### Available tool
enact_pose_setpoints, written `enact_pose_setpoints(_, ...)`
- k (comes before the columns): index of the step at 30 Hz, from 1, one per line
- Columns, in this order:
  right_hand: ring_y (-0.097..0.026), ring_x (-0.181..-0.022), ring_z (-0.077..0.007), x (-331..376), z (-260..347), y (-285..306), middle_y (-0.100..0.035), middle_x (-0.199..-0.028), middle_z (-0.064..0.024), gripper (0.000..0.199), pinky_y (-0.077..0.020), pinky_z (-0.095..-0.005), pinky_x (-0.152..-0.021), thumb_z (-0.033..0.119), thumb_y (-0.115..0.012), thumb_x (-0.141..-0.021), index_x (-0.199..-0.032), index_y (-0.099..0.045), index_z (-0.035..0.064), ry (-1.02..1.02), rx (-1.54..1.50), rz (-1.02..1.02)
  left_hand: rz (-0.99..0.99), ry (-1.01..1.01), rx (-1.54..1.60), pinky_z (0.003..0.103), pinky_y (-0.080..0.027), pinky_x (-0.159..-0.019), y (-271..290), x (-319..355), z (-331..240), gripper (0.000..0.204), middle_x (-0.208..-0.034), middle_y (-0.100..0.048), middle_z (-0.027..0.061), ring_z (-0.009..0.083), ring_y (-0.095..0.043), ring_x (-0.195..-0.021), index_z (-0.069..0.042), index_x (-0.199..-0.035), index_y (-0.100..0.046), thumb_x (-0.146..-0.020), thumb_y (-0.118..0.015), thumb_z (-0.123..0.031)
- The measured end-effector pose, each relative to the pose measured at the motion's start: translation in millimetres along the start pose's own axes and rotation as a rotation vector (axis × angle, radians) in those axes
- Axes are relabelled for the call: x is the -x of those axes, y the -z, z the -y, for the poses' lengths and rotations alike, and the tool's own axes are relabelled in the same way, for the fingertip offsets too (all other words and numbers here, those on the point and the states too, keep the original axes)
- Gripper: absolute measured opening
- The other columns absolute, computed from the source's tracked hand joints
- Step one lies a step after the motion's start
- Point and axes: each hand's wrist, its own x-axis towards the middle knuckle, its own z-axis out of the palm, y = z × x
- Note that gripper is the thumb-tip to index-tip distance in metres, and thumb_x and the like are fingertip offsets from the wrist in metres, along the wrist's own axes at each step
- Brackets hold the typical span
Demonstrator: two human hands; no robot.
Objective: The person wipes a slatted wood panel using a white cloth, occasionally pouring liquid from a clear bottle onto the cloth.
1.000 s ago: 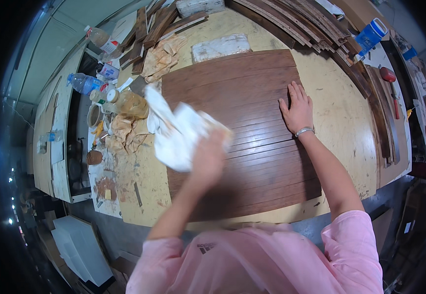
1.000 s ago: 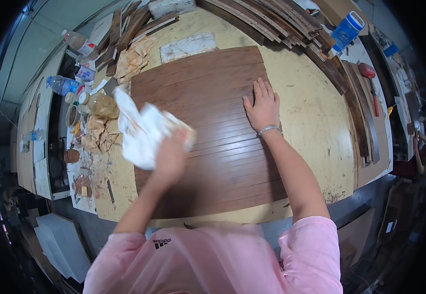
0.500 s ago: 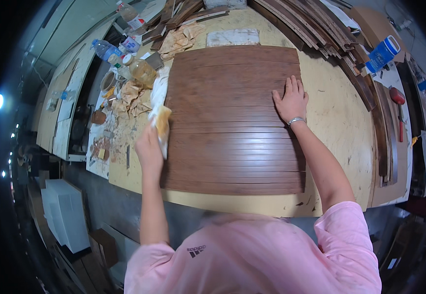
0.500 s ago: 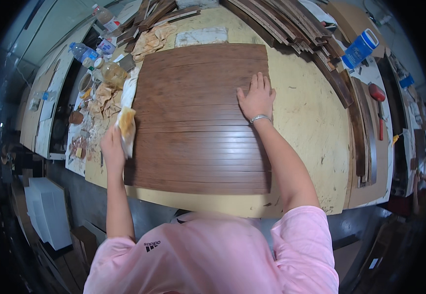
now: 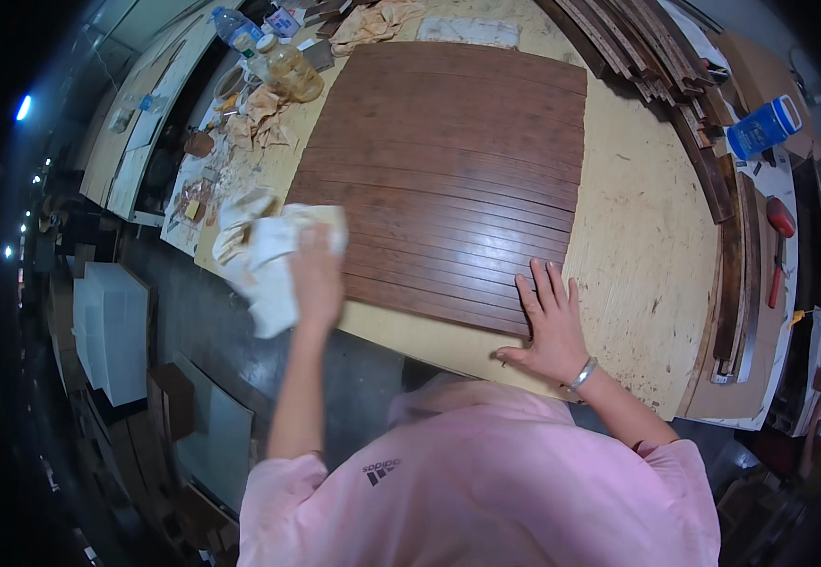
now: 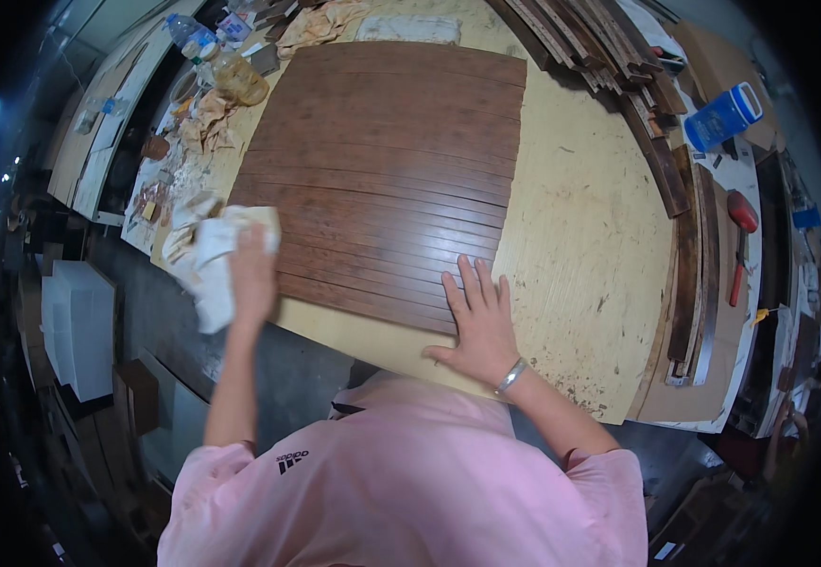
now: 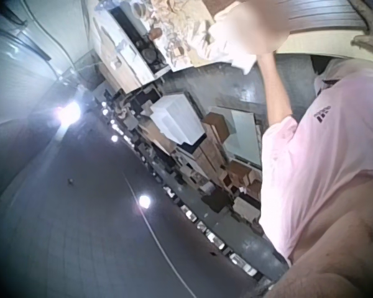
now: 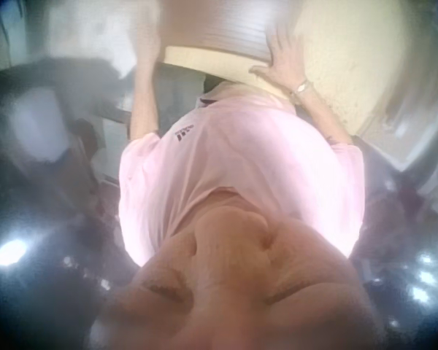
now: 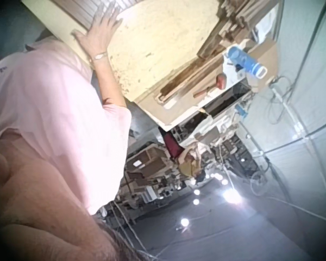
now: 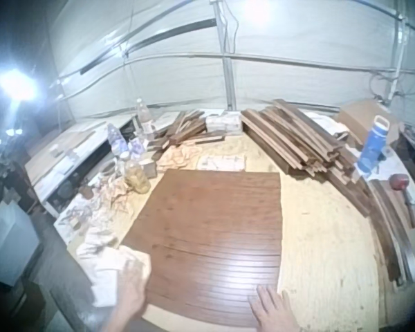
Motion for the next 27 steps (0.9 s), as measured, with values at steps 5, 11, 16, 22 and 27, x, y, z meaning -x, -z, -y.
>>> enact_pose_setpoints(5, -0.031, -0.14, -0.0449, -4, -23, -34, -0.033, -0.154, -0.0223, 0.098, -0.027, -0.0617, -0.11, 0.038, -0.083, -0.065, -0.147, -0.039, 0.0077, 0.147, -0.034, -0.282, 0.228, -0.474, 0.182, 0.049, -0.028, -0.114, -18, 48, -141, 0.055, -0.142, -0.049, 0.0186, 0.0364, -0.037, -0.139, -0.004, -0.144, -0.045, -0.091, -0.052, -0.016)
enact_pose_setpoints(11, -0.035, -0.136, -0.0481, -10, -22, -37, -0.039, -0.15, -0.0232, 0.09, -0.0288, -0.0609, -0.109, 0.035, -0.081, -0.068, -0.144, -0.044, 0.0053, 0.2, -0.099, -0.372, -0.111, 0.057, -0.066, 0.047, -0.033, -0.111, 6, -1, 37, 0.049, -0.133, -0.055, 0.0205, 0.0367, -0.045, -0.132, -0.002, -0.143, -0.045, -0.097, -0.043, -0.02)
enact_pose_setpoints(16, -0.034, -0.138, -0.0473, -14, -14, -46, -0.037, -0.153, -0.0222, 0.081, -0.0267, -0.0598, -0.11, 0.052, -0.066, -0.083, -0.146, -0.042, 0.0071, 0.222, -0.059, -0.378, -0.055, -0.189, 0.195, 0.049, -0.031, -0.114, -38, 54, -83, 0.05, -0.136, -0.053, 0.0214, 0.0336, -0.045, -0.134, 0.001, -0.13, -0.054, -0.082, -0.058, -0.01)
enact_pose_setpoints(22, -0.032, -0.139, -0.0461, -7, -38, -32, -0.037, -0.15, -0.0262, 0.088, -0.0179, -0.0628, -0.113, 0.058, -0.065, -0.082, -0.147, -0.039, 0.0056, 0.304, 0.135, -0.275, -0.142, -0.008, 0.133, 0.049, -0.034, -0.111, -9, 3, -62, 0.043, -0.142, -0.053, 0.0064, 0.026, -0.043, -0.136, -0.007, -0.126, -0.061, -0.085, -0.063, -0.019)
enact_pose_setpoints(27, -0.032, -0.137, -0.0479, -20, -54, -25, -0.035, -0.15, -0.0275, 0.084, -0.0233, -0.0594, -0.112, 0.049, -0.068, -0.081, -0.145, -0.04, 0.0028, 0.529, 0.09, -0.234, -0.062, -0.018, -0.088, 0.043, -0.034, -0.107, -23, 31, -121, 0.048, -0.131, -0.054, 0.0179, 0.0332, -0.045, -0.127, 0.001, -0.108, -0.069, -0.065, -0.073, -0.02)
